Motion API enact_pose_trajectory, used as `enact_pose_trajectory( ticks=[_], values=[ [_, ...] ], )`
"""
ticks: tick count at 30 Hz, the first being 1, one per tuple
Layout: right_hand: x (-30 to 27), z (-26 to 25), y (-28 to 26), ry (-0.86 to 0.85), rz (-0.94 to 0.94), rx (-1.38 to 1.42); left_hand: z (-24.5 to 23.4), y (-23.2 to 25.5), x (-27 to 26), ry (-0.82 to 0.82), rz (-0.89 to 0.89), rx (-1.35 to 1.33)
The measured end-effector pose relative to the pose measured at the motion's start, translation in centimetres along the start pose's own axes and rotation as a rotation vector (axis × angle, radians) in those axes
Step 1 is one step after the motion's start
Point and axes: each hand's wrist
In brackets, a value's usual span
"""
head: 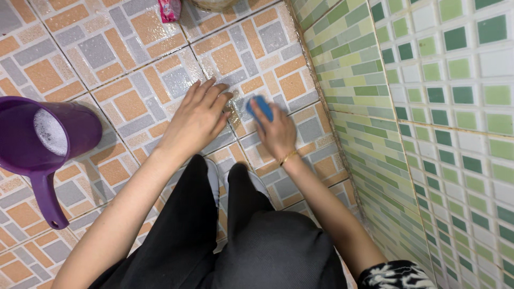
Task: The person scrubs floor tiles using a sponge and soapy water from a small bucket, moving the sponge back and forth across the grout and tile surfaces.
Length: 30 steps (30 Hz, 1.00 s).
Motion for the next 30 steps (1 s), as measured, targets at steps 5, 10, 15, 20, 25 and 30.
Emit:
enact_pose_trajectory(
  ticks=[5, 10, 15, 20, 25, 30],
  values=[
    [0.1, 1.0, -1.4, -0.044, 0.046, 0.019, -0.2, 0.1, -0.3, 0.012, -0.020, -0.036],
    [-1.0, 2.3, -4.6, -0.118, -0.131, 0.007, -0.5, 0.0, -0.4, 0.032, -0.037, -0.039],
    [2.2, 2.1, -1.2, -0.018, -0.029, -0.068, -1.3, -0.1, -0.6, 0.064, -0.069, -0.050],
    [2.7, 2.6, -2.0, 0.025, 0.008, -0.016, -1.1, -0.3, -0.8, 0.080, -0.085, -0.023],
    [1.4, 2.8, -5.3, -0.119, -0.150, 0.081, -1.6, -0.1, -1.3, 0.099, -0.130, -0.033],
    [3.5, 3.3, -2.0, 0.027, -0.061, 0.010, -2.3, -0.1, -2.1, 0.078, -0.193, -0.004]
  ],
)
Point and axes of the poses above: each hand's wrist, its own x-axis towards the middle knuckle, its own z-axis out of the palm, y = z × x, and after that the axes turned 1 degree about y, right-handed
